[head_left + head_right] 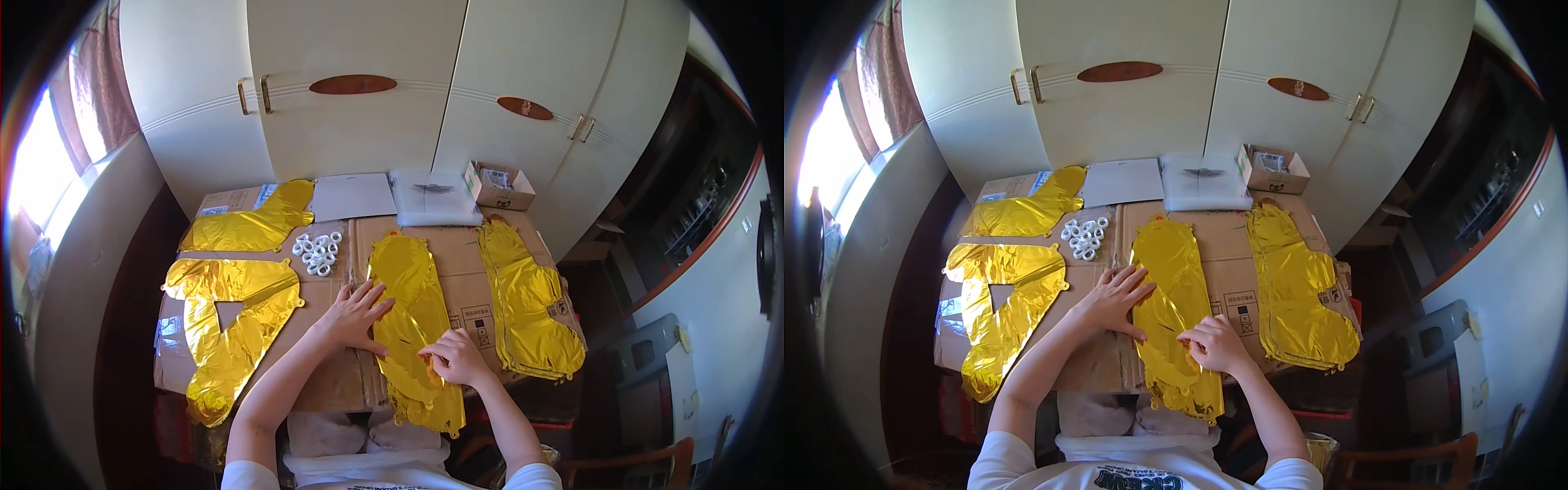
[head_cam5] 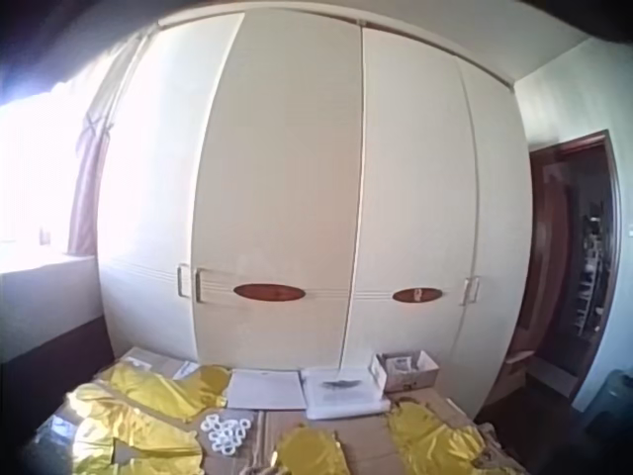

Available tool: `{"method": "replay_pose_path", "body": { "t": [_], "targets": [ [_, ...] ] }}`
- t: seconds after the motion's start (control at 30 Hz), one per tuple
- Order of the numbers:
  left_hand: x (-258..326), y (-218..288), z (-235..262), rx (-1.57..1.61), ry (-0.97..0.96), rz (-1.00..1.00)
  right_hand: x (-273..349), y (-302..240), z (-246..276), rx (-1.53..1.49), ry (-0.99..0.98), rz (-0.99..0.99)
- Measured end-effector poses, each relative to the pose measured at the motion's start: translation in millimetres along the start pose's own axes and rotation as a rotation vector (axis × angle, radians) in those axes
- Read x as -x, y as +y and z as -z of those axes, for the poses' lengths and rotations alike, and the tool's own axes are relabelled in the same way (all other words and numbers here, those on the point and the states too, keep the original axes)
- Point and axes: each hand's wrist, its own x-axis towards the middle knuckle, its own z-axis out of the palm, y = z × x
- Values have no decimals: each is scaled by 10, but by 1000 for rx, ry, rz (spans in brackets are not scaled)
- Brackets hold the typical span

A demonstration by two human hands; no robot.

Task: Folding gold foil decorations and placing them onto cardboard inserts for packaging.

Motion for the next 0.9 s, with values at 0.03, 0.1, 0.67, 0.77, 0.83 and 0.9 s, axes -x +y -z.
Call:
{"method": "replay_pose_path", "body": {
  "t": [0.03,0.1,0.67,0.77,0.83,0.9],
  "targets": [
    [-12,-4,14,7,2,7,5,0,-7,0,3,2],
    [-51,-56,-22,59,16,23,4,5,-10,-1,-5,2],
    [-180,-393,-46,14,-26,155,26,7,-25,-11,4,45],
    [-200,-396,-25,23,-70,159,41,30,-33,-24,-8,42],
    [-206,-388,-19,23,-97,156,50,39,-25,-37,-40,22],
    [-204,-388,-14,26,-110,160,40,41,12,-45,-60,-9]
  ]
}}
